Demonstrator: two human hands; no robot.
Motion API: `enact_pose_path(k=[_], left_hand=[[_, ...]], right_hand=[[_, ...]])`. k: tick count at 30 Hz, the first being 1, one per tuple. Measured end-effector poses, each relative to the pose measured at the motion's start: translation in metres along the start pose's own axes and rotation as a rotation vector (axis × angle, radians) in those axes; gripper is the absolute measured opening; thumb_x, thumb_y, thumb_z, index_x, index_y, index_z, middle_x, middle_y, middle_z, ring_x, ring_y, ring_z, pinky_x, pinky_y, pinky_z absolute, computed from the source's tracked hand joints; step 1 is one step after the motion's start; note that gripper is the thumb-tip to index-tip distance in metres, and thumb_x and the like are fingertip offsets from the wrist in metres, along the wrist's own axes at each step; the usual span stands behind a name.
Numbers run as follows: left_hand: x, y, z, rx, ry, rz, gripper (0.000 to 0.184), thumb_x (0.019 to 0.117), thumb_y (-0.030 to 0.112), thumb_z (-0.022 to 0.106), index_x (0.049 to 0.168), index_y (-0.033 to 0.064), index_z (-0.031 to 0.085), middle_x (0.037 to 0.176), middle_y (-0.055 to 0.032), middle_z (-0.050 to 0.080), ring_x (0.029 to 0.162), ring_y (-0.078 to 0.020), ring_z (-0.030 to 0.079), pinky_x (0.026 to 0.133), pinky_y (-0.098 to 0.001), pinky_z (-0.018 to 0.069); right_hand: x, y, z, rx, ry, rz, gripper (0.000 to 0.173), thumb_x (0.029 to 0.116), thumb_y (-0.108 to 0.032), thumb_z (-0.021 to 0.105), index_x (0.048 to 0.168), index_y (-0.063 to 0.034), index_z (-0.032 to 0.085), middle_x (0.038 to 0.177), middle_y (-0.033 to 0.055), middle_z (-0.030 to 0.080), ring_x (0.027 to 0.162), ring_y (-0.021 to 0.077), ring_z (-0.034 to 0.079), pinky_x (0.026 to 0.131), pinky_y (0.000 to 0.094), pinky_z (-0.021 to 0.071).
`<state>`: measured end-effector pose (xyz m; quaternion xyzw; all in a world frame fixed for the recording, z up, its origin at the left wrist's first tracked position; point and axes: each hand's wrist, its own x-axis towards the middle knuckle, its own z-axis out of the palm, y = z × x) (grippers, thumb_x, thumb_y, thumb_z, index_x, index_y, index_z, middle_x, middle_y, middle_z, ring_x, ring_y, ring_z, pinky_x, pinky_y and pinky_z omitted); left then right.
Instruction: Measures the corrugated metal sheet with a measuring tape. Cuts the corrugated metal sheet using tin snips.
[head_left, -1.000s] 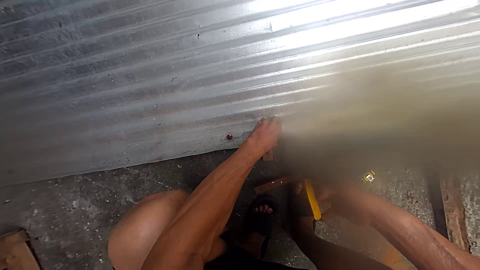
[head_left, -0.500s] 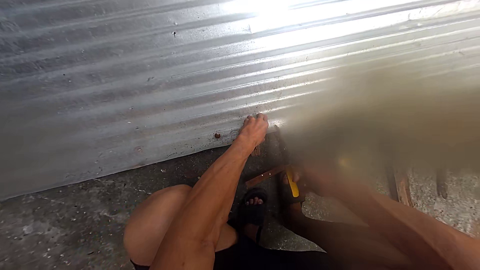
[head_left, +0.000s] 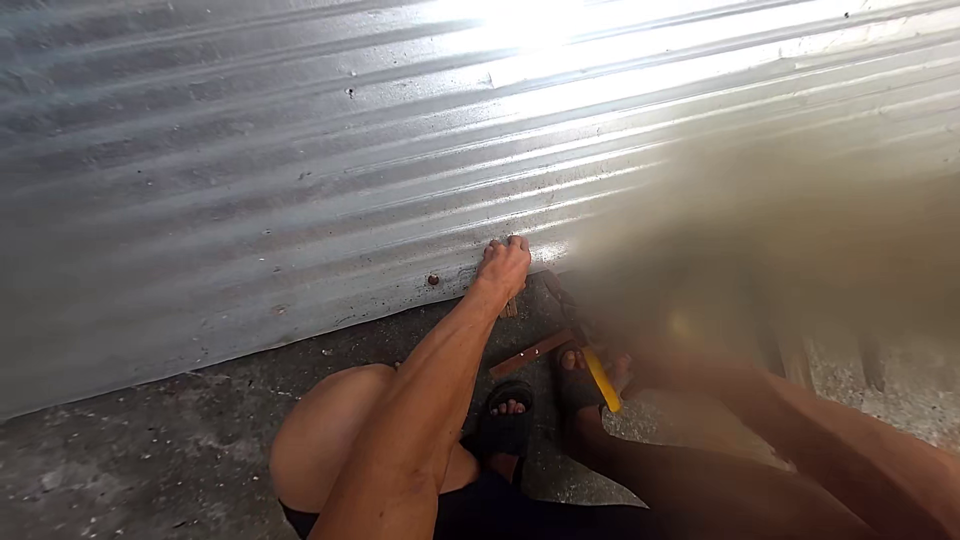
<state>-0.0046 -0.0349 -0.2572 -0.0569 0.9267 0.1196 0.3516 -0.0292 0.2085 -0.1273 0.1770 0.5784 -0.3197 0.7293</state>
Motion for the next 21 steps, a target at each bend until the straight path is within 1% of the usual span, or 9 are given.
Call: enact_pose_path(k=[1,3,5,7,8,10,16,18,21], left_hand=[[0.0,0.001,0.002,0.005,0.003,-0.002,0.081,0.0844,0.012,0.08,0.153,-0.0007,0.039,0.149,-0.0234,0.047,0.121,-0.0507,0.056,0.1,-0.0581,0.0509],[0.0,0.001,0.003,0.017,0.007,-0.006,0.082,0.0845,0.013,0.08,0.154,-0.0005,0.038,0.15,-0.0231,0.046,0.124,-0.0506,0.055,0.101,-0.0576,0.0507],[-0.001,0.0,0.001,0.021,0.006,-0.001,0.084,0.0841,0.013,0.081,0.154,-0.0003,0.038,0.152,-0.0227,0.046,0.125,-0.0501,0.055,0.101,-0.0571,0.0506],[0.001,0.0,0.001,0.019,0.012,0.01,0.083,0.0836,0.014,0.081,0.154,0.0,0.039,0.151,-0.022,0.046,0.123,-0.0495,0.056,0.1,-0.0572,0.0507],[0.001,0.001,0.001,0.023,0.014,0.018,0.083,0.0835,0.014,0.081,0.154,-0.0001,0.039,0.15,-0.022,0.047,0.122,-0.0495,0.057,0.099,-0.0573,0.0513],[0.0,0.003,0.002,0.027,0.026,0.012,0.084,0.0837,0.015,0.081,0.154,0.0,0.039,0.149,-0.0229,0.048,0.122,-0.0498,0.056,0.098,-0.0573,0.0516],[0.0,0.006,0.003,0.057,0.015,-0.027,0.088,0.0823,0.015,0.083,0.156,0.0017,0.037,0.151,-0.0217,0.047,0.124,-0.0478,0.056,0.098,-0.0552,0.0518],[0.002,0.005,0.0,0.062,-0.019,-0.017,0.087,0.0845,0.015,0.081,0.157,0.0014,0.035,0.153,-0.0216,0.044,0.125,-0.0481,0.055,0.099,-0.0556,0.0513],[0.002,0.001,0.001,0.061,-0.017,-0.009,0.084,0.0852,0.014,0.08,0.156,0.0013,0.036,0.152,-0.0209,0.045,0.126,-0.0469,0.055,0.099,-0.0547,0.0518]], right_hand=[[-0.011,0.005,-0.011,-0.018,-0.043,-0.008,0.063,0.0826,0.0,0.057,0.144,-0.0114,0.045,0.122,0.0118,0.066,0.105,0.0263,0.068,0.077,0.0484,0.0594],[-0.025,0.014,-0.032,-0.097,-0.057,-0.103,0.068,0.079,-0.002,0.06,0.145,-0.0109,0.047,0.127,0.0117,0.066,0.111,0.0248,0.067,0.084,0.0452,0.0591],[-0.029,0.031,-0.052,-0.311,0.073,-0.292,0.07,0.0734,-0.006,0.062,0.142,-0.0119,0.051,0.125,0.0092,0.066,0.107,0.0189,0.068,0.085,0.039,0.0587],[-0.025,0.057,-0.076,-0.557,0.252,-0.412,0.088,0.0739,-0.006,0.065,0.157,-0.0131,0.038,0.136,0.0126,0.059,0.114,0.0199,0.062,0.093,0.0411,0.0539],[-0.019,0.076,-0.088,-0.614,0.316,-0.415,0.094,0.0756,-0.006,0.065,0.162,-0.0121,0.029,0.146,0.0171,0.052,0.123,0.0247,0.058,0.1,0.0451,0.0508],[0.0,0.12,-0.109,-0.617,0.432,-0.372,0.098,0.0755,-0.01,0.066,0.164,-0.0123,0.023,0.15,0.0219,0.047,0.127,0.0317,0.056,0.101,0.0508,0.0494],[0.075,0.215,-0.123,-0.578,0.751,-0.316,0.088,0.0808,-0.007,0.064,0.162,-0.0075,0.03,0.143,0.0245,0.054,0.123,0.0383,0.059,0.102,0.0569,0.0489],[0.088,0.221,-0.12,-0.735,0.838,-0.339,0.083,0.0834,-0.02,0.069,0.158,-0.0049,0.037,0.145,0.0244,0.053,0.129,0.0417,0.055,0.107,0.0577,0.0459],[0.08,0.195,-0.107,-0.955,0.714,-0.141,0.081,0.091,-0.053,0.067,0.153,-0.0049,0.046,0.144,0.0212,0.055,0.134,0.0412,0.051,0.107,0.0606,0.0434]])
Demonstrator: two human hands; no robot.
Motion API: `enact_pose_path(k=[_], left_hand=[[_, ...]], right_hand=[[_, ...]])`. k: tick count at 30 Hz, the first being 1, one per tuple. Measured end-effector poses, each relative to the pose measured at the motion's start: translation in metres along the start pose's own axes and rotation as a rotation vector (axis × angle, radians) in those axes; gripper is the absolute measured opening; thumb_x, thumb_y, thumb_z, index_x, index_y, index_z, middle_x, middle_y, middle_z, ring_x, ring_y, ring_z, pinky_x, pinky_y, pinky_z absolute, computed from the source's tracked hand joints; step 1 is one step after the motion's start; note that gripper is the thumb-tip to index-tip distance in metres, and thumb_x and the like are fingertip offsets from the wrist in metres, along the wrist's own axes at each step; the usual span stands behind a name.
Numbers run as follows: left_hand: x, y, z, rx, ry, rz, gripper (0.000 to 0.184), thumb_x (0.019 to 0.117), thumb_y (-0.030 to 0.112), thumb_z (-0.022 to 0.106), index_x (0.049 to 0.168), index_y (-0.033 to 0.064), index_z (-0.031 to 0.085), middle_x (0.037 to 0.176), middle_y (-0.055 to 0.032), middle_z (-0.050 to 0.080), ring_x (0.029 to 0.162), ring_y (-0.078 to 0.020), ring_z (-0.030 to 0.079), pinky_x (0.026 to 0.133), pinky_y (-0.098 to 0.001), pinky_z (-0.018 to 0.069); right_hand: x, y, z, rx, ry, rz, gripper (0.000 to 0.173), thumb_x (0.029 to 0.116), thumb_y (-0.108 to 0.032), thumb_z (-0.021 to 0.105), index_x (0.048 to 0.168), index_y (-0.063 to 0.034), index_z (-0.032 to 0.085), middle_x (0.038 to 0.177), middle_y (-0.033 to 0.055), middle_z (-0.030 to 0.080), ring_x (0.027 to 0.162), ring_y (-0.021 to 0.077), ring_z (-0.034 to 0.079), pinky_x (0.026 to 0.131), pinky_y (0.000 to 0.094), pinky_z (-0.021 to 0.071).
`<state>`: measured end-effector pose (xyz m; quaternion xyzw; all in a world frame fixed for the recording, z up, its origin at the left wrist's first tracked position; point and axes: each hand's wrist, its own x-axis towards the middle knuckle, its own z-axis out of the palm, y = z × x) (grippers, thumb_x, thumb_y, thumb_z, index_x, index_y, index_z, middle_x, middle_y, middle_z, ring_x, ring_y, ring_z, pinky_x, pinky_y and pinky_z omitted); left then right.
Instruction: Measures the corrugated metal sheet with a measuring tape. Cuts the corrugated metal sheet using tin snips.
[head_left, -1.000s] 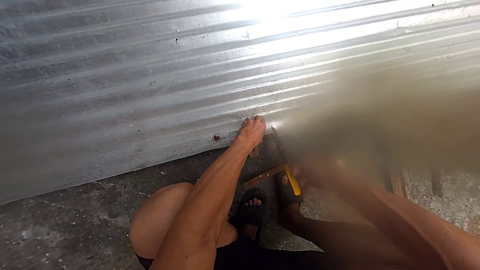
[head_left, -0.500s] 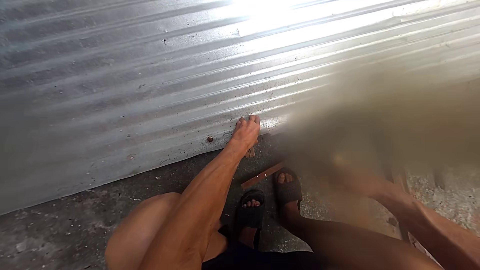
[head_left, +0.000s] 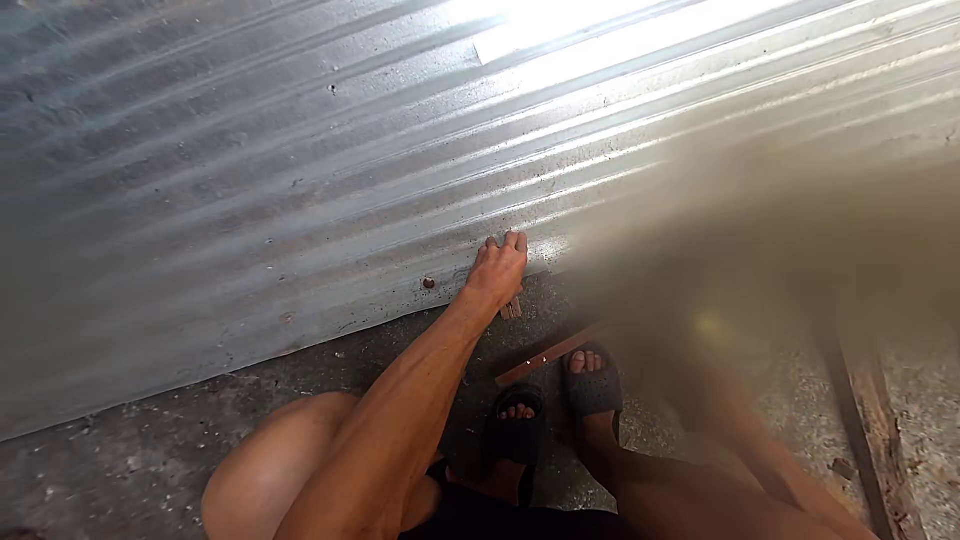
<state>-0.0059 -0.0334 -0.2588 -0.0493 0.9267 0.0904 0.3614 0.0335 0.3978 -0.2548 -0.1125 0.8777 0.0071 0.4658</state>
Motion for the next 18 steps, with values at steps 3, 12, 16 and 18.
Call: enact_pose_path(k=[3,12,16,18], left_hand=[[-0.002,-0.001,0.001,0.004,0.032,0.009,0.086,0.0818,0.016,0.084,0.154,0.0011,0.039,0.148,-0.0206,0.049,0.122,-0.0447,0.058,0.096,-0.0533,0.0535],[-0.002,-0.001,0.003,-0.007,0.043,0.0,0.087,0.0797,0.017,0.085,0.153,0.0012,0.042,0.147,-0.0208,0.05,0.121,-0.0443,0.059,0.093,-0.0532,0.055],[-0.002,-0.002,-0.002,-0.046,-0.035,-0.005,0.087,0.0823,0.013,0.08,0.156,0.0024,0.037,0.153,-0.0203,0.045,0.128,-0.0444,0.054,0.099,-0.0538,0.0516],[-0.001,-0.003,-0.005,-0.083,-0.068,0.003,0.089,0.0816,0.009,0.08,0.157,0.0015,0.034,0.156,-0.023,0.042,0.132,-0.0486,0.051,0.102,-0.0581,0.0493]], right_hand=[[-0.005,-0.033,-0.031,-0.158,-0.173,0.035,0.052,0.1007,-0.046,0.059,0.127,-0.0016,0.064,0.129,0.0227,0.063,0.125,0.0435,0.058,0.098,0.0635,0.048],[0.078,-0.136,-0.136,-0.013,0.86,-0.613,0.046,0.1057,-0.033,0.047,0.14,-0.0047,0.058,0.137,0.0221,0.06,0.135,0.0426,0.05,0.107,0.0619,0.0407],[0.141,-0.18,-0.146,-0.099,0.802,-0.503,0.062,0.1072,-0.046,0.03,0.163,-0.0173,0.032,0.166,0.0188,0.029,0.155,0.0413,0.02,0.117,0.074,0.0166],[0.157,-0.183,-0.133,-0.142,0.764,-0.487,0.064,0.1072,-0.051,0.025,0.164,-0.0229,0.028,0.169,0.018,0.024,0.156,0.0429,0.017,0.117,0.0776,0.0127]])
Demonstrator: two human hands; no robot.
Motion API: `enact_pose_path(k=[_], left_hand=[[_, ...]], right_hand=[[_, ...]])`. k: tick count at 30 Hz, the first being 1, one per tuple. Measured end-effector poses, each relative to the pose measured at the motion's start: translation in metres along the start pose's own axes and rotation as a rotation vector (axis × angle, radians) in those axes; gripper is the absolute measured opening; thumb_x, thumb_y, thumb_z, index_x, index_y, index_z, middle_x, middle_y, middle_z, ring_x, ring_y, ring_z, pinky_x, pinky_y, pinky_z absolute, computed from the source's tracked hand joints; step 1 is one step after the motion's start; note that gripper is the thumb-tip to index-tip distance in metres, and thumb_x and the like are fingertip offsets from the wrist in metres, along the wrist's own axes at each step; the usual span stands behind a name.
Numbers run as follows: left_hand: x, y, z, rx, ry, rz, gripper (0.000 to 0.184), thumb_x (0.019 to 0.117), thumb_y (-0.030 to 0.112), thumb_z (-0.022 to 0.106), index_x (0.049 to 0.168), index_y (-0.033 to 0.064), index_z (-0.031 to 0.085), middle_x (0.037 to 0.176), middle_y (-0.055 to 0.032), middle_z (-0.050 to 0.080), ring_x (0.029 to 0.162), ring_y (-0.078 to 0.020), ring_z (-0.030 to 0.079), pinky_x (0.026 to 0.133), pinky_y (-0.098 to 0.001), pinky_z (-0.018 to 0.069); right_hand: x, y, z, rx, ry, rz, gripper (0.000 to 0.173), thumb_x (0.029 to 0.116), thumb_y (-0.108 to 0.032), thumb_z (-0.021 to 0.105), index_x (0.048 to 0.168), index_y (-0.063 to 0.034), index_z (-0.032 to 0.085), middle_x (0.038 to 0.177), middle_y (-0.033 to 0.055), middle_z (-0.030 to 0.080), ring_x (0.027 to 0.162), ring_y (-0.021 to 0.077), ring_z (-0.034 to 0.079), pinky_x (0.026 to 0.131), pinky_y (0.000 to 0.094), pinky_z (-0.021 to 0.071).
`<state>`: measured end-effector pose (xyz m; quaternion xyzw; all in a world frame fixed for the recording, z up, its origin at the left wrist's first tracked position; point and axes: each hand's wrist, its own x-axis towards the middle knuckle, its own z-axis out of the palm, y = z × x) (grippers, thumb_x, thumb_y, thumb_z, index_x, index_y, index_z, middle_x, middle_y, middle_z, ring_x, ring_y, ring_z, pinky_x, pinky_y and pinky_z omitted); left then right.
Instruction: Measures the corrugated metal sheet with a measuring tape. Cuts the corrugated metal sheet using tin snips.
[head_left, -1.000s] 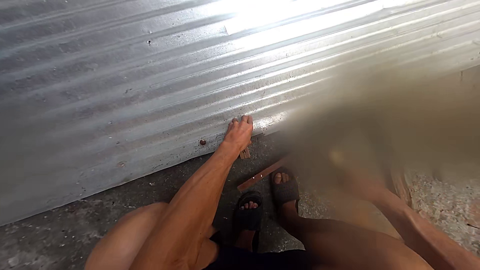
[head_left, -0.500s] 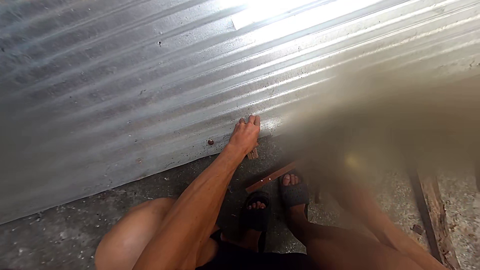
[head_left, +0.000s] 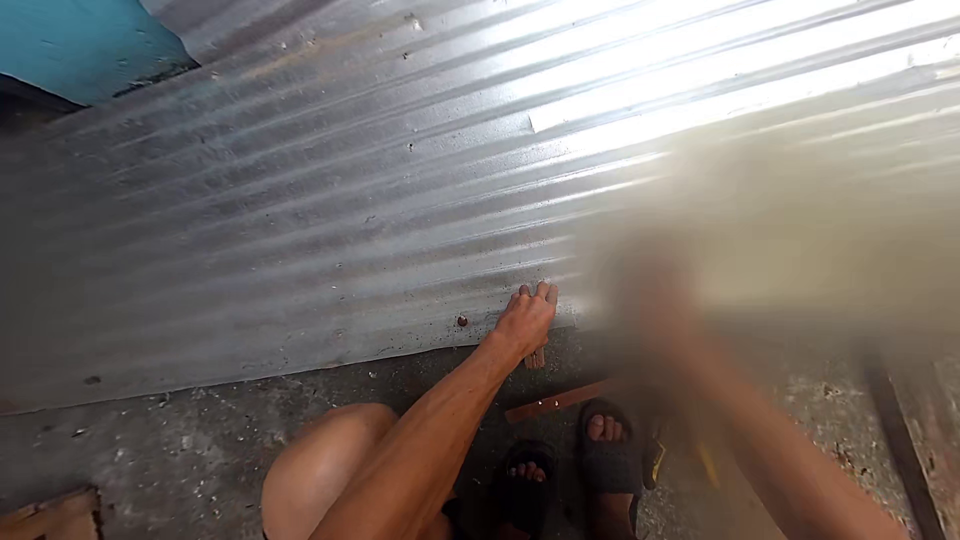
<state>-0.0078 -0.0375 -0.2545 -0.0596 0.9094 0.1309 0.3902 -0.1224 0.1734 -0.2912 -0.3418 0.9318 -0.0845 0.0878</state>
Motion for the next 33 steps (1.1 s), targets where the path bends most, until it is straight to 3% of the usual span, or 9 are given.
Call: enact_pose_path(k=[4,8,12,16,20,23,26,29,33], left_hand=[[0.002,-0.001,-0.006,0.002,-0.023,0.013,0.089,0.0821,0.01,0.08,0.157,-0.0013,0.032,0.155,-0.0253,0.041,0.13,-0.0501,0.051,0.101,-0.0595,0.049],[0.004,-0.003,0.0,0.008,0.003,0.021,0.088,0.0831,0.01,0.079,0.157,-0.0023,0.032,0.156,-0.0273,0.039,0.128,-0.0526,0.052,0.101,-0.0599,0.0492],[0.005,0.004,0.011,-0.009,0.024,-0.017,0.088,0.086,0.006,0.076,0.159,-0.0026,0.028,0.161,-0.0293,0.033,0.137,-0.0545,0.045,0.108,-0.0601,0.0442],[-0.004,0.009,0.012,-0.033,0.056,-0.044,0.089,0.087,0.003,0.074,0.16,-0.0018,0.024,0.162,-0.0297,0.031,0.141,-0.0558,0.04,0.113,-0.0605,0.04],[-0.006,0.008,0.001,-0.028,0.048,-0.014,0.09,0.0819,0.009,0.082,0.156,-0.003,0.031,0.155,-0.0288,0.041,0.131,-0.0531,0.05,0.107,-0.0594,0.0458],[-0.005,0.007,0.0,-0.011,0.054,-0.014,0.09,0.081,0.01,0.082,0.155,-0.0028,0.033,0.152,-0.0281,0.044,0.129,-0.0516,0.052,0.107,-0.0587,0.0465],[-0.004,0.008,-0.001,-0.017,0.048,-0.017,0.091,0.0809,0.01,0.082,0.156,-0.0025,0.032,0.153,-0.0281,0.042,0.131,-0.0522,0.05,0.108,-0.0592,0.0448],[-0.005,0.002,0.003,-0.022,0.041,-0.042,0.093,0.0817,0.01,0.082,0.158,-0.0019,0.03,0.156,-0.0282,0.039,0.133,-0.0539,0.047,0.109,-0.06,0.0439],[-0.001,0.006,0.005,0.02,0.042,-0.031,0.089,0.0843,0.013,0.079,0.158,-0.0003,0.03,0.158,-0.0269,0.038,0.133,-0.053,0.048,0.106,-0.0607,0.0455]], right_hand=[[-0.005,0.006,0.024,-0.069,-0.013,-0.021,0.064,0.106,-0.054,0.023,0.163,-0.0272,0.032,0.167,0.0186,0.029,0.153,0.0454,0.025,0.116,0.0763,0.0178],[-0.007,0.01,0.045,-0.121,0.047,-0.053,0.064,0.1066,-0.054,0.018,0.164,-0.0272,0.031,0.166,0.0175,0.031,0.152,0.0455,0.027,0.115,0.0781,0.016],[-0.011,0.011,0.055,-0.163,0.073,-0.058,0.065,0.1071,-0.054,0.014,0.163,-0.0259,0.032,0.166,0.0163,0.033,0.152,0.0445,0.03,0.114,0.0774,0.0166],[-0.011,0.006,0.033,-0.14,0.072,-0.045,0.063,0.1065,-0.053,0.02,0.162,-0.0268,0.034,0.166,0.0163,0.033,0.152,0.0436,0.029,0.115,0.0762,0.0171],[-0.019,-0.003,-0.015,0.007,0.171,-0.014,0.065,0.1058,-0.054,0.028,0.159,-0.0192,0.04,0.162,0.0205,0.038,0.15,0.0467,0.031,0.115,0.0751,0.0197],[-0.063,-0.002,-0.05,0.201,0.227,0.065,0.07,0.1028,-0.055,0.036,0.152,-0.0073,0.048,0.153,0.0229,0.048,0.144,0.0449,0.041,0.113,0.0679,0.0317],[-0.136,0.007,-0.045,0.292,0.171,0.2,0.07,0.1008,-0.055,0.041,0.14,0.0001,0.058,0.136,0.0263,0.058,0.125,0.0461,0.055,0.101,0.0664,0.0422],[-0.211,0.006,-0.02,0.295,-0.081,0.412,0.077,0.0959,-0.054,0.054,0.147,0.0033,0.049,0.145,0.033,0.049,0.129,0.0533,0.051,0.102,0.0719,0.0397],[-0.28,-0.008,0.025,0.298,-0.262,0.686,0.108,0.0848,-0.064,0.068,0.159,0.0024,0.028,0.159,0.0344,0.031,0.142,0.0561,0.036,0.107,0.0751,0.0336]])
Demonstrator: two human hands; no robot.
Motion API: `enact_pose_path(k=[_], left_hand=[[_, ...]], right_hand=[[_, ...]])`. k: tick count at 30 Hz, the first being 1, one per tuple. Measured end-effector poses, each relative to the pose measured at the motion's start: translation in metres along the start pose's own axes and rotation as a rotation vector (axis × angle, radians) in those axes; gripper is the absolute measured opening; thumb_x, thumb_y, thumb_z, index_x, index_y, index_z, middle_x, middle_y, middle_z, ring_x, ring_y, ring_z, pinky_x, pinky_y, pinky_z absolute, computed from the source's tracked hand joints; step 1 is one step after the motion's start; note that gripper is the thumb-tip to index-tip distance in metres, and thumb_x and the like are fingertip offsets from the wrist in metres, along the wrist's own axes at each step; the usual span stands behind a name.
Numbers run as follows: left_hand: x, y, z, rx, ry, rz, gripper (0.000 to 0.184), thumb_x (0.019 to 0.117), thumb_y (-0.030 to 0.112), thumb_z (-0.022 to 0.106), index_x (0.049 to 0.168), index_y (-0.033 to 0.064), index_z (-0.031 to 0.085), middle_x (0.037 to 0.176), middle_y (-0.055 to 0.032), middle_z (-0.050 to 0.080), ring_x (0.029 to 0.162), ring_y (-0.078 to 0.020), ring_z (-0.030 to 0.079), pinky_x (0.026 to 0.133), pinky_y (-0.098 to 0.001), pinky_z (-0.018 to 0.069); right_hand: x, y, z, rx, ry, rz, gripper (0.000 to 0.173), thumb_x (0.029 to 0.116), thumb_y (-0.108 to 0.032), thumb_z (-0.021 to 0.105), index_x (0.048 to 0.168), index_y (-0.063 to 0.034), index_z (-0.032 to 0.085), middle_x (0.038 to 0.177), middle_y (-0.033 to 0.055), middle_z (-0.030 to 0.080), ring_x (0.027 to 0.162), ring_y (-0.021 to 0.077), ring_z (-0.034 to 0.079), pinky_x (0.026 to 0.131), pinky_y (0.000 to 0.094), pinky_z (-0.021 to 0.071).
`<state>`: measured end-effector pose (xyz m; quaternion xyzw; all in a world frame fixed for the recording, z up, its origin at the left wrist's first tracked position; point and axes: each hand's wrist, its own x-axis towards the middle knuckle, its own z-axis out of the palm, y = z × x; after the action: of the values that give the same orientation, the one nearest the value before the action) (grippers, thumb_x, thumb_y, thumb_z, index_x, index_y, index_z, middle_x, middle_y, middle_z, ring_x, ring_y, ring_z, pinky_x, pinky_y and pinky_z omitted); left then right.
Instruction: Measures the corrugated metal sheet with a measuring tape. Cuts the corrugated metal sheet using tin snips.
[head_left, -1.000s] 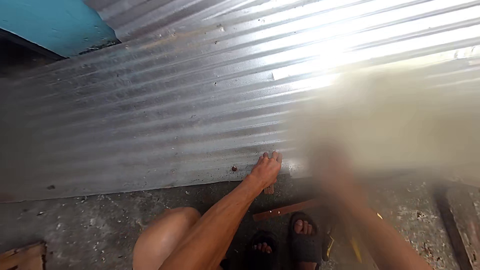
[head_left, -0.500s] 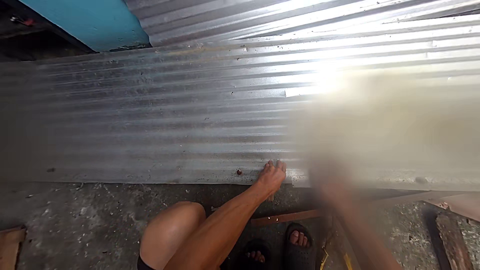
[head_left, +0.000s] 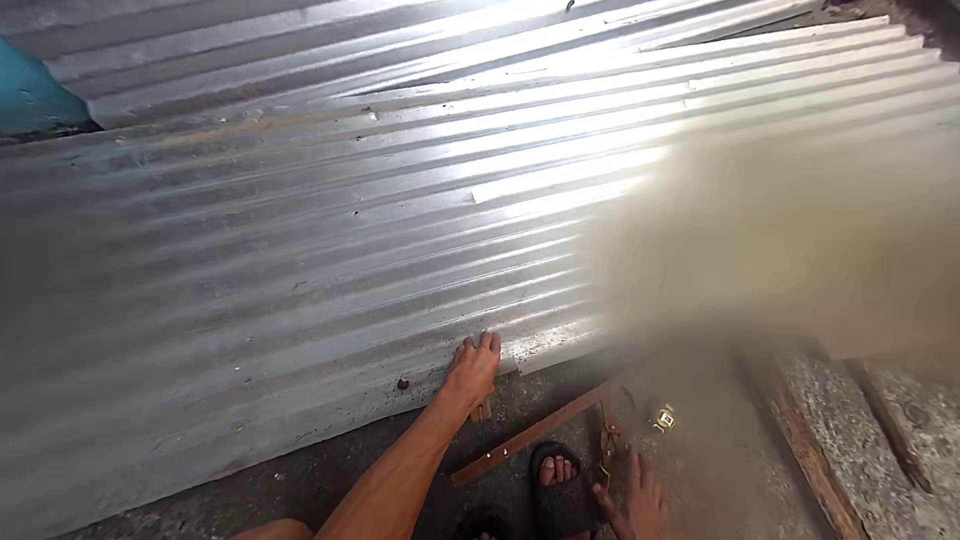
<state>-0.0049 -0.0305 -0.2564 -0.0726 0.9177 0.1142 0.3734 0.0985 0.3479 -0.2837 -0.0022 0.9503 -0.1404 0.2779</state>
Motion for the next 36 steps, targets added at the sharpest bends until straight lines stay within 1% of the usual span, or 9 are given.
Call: enact_pose_path(k=[3,6,10,14,18,21,28,31,36], left_hand=[[0.002,0.002,-0.001,0.04,-0.005,-0.009,0.09,0.0858,0.016,0.078,0.159,0.0,0.028,0.158,-0.0262,0.038,0.134,-0.0512,0.049,0.106,-0.0595,0.0456],[-0.001,0.002,0.001,0.058,-0.004,-0.01,0.091,0.0865,0.017,0.078,0.16,0.0,0.028,0.16,-0.0262,0.037,0.137,-0.05,0.047,0.108,-0.0583,0.044],[-0.001,0.002,-0.002,0.083,0.0,-0.004,0.09,0.0872,0.018,0.078,0.16,0.0006,0.028,0.16,-0.0249,0.037,0.138,-0.0481,0.047,0.107,-0.0574,0.0449],[-0.004,0.0,-0.003,0.055,-0.02,0.008,0.089,0.0871,0.014,0.077,0.16,-0.0006,0.028,0.159,-0.026,0.037,0.137,-0.0486,0.047,0.108,-0.0571,0.0446],[-0.004,-0.001,-0.007,0.018,-0.025,0.02,0.086,0.0873,0.01,0.076,0.159,-0.0013,0.029,0.156,-0.0282,0.04,0.135,-0.049,0.049,0.108,-0.0571,0.0448],[-0.004,-0.002,-0.002,0.008,-0.011,0.006,0.082,0.0877,0.014,0.077,0.157,0.0005,0.034,0.155,-0.0253,0.042,0.132,-0.0463,0.051,0.105,-0.0549,0.0468],[-0.001,-0.004,-0.001,0.023,0.007,0.01,0.084,0.084,0.015,0.08,0.155,0.0027,0.038,0.153,-0.0219,0.045,0.128,-0.0451,0.054,0.102,-0.0538,0.0494],[0.002,-0.003,-0.001,0.033,0.004,0.018,0.082,0.0837,0.016,0.08,0.154,0.0025,0.039,0.152,-0.0212,0.046,0.127,-0.0441,0.055,0.1,-0.0541,0.0501],[0.003,-0.004,-0.008,-0.047,-0.045,0.02,0.089,0.0813,0.01,0.08,0.156,0.0015,0.034,0.155,-0.0241,0.042,0.131,-0.0488,0.051,0.104,-0.0587,0.0469]], right_hand=[[-0.002,-0.001,0.019,-0.069,0.031,0.053,0.117,0.0793,-0.067,0.072,0.16,0.003,0.025,0.162,0.0337,0.027,0.149,0.0531,0.027,0.112,0.0733,0.0283],[-0.003,0.003,0.026,-0.093,0.033,0.105,0.116,0.0768,-0.069,0.074,0.164,-0.0095,0.025,0.164,0.033,0.022,0.15,0.0544,0.023,0.112,0.0756,0.025],[0.004,0.027,0.034,-0.17,-0.013,0.038,0.101,0.0814,-0.065,0.072,0.164,-0.0265,0.028,0.163,0.0328,0.024,0.142,0.0552,0.037,0.103,0.0722,0.0385],[0.005,0.031,0.038,-0.238,-0.034,-0.001,0.112,0.0771,-0.06,0.079,0.165,-0.017,0.025,0.161,0.0347,0.026,0.137,0.0556,0.043,0.1,0.0705,0.0423],[0.007,0.025,0.036,-0.284,-0.053,0.03,0.119,0.073,-0.065,0.081,0.165,-0.0191,0.021,0.162,0.0336,0.025,0.139,0.0567,0.04,0.097,0.0757,0.0407],[0.008,0.015,0.033,-0.279,-0.052,0.078,0.125,0.066,-0.057,0.087,0.165,-0.0178,0.021,0.16,0.0337,0.027,0.138,0.0561,0.04,0.095,0.074,0.0426],[0.013,0.014,0.034,-0.279,-0.032,0.106,0.122,0.0693,-0.06,0.083,0.165,-0.0187,0.02,0.164,0.0315,0.021,0.145,0.0548,0.032,0.1,0.0777,0.0368],[0.015,0.017,0.032,-0.327,-0.038,0.094,0.124,0.0688,-0.064,0.084,0.165,-0.0159,0.022,0.158,0.0342,0.031,0.141,0.0555,0.038,0.099,0.0751,0.0405],[0.014,0.016,-0.004,-0.176,-0.115,0.085,0.115,0.071,-0.04,0.083,0.163,-0.0075,0.024,0.144,0.034,0.048,0.128,0.0533,0.052,0.097,0.0696,0.046]])
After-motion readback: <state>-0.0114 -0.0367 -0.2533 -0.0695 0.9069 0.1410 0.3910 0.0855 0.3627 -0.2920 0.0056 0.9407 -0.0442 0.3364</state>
